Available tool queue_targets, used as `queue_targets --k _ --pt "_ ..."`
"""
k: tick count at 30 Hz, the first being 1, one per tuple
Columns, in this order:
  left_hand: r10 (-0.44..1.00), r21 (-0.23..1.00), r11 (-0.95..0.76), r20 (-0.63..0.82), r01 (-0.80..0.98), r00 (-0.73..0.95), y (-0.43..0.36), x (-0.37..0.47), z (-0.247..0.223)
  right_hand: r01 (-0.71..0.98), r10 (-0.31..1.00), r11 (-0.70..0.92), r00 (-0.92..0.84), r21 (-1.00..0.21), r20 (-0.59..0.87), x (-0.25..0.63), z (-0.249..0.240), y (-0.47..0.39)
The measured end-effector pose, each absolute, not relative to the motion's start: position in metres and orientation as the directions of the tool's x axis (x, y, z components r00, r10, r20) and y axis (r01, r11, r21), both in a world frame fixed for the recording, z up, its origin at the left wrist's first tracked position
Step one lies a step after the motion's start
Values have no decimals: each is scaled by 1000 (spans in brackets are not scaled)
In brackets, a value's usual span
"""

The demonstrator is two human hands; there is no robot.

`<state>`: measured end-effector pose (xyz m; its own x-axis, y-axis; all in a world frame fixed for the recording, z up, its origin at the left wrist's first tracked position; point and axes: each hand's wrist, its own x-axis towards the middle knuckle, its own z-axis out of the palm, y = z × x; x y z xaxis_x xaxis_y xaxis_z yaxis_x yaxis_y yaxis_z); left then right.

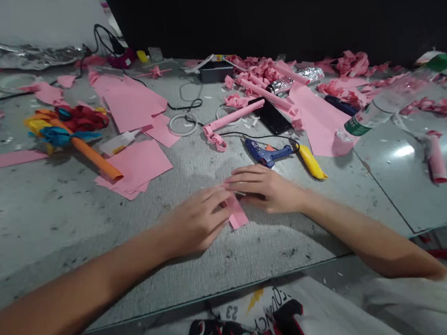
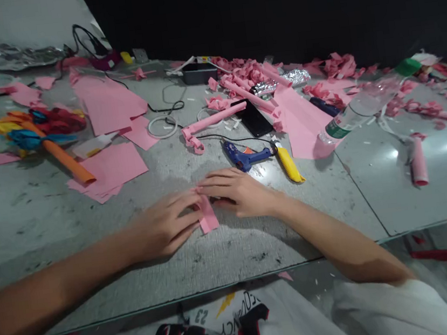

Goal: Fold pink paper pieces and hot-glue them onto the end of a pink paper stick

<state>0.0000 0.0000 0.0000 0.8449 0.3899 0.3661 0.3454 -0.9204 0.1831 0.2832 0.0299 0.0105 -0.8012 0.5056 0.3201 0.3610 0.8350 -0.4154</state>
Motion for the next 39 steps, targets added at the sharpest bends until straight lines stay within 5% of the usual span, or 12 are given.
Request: queue_targets --k 10,21,29,39 --pt "440 188 -898 394 398 807 5 -4 -1 399 486 864 -818 -306 307 279 7 28" --pt "521 155 -850 387 504 761 -1 -1 4 368 486 856 -813 -363 321 277 5 28" --pt "472 -12 -844 458 536 753 -3 -1 2 451 527 846 -787 -285 321 277 6 19" --pt "516 58 -829 466 557 719 -2 0 -1 503 581 809 -763 -305 284 272 11 12"
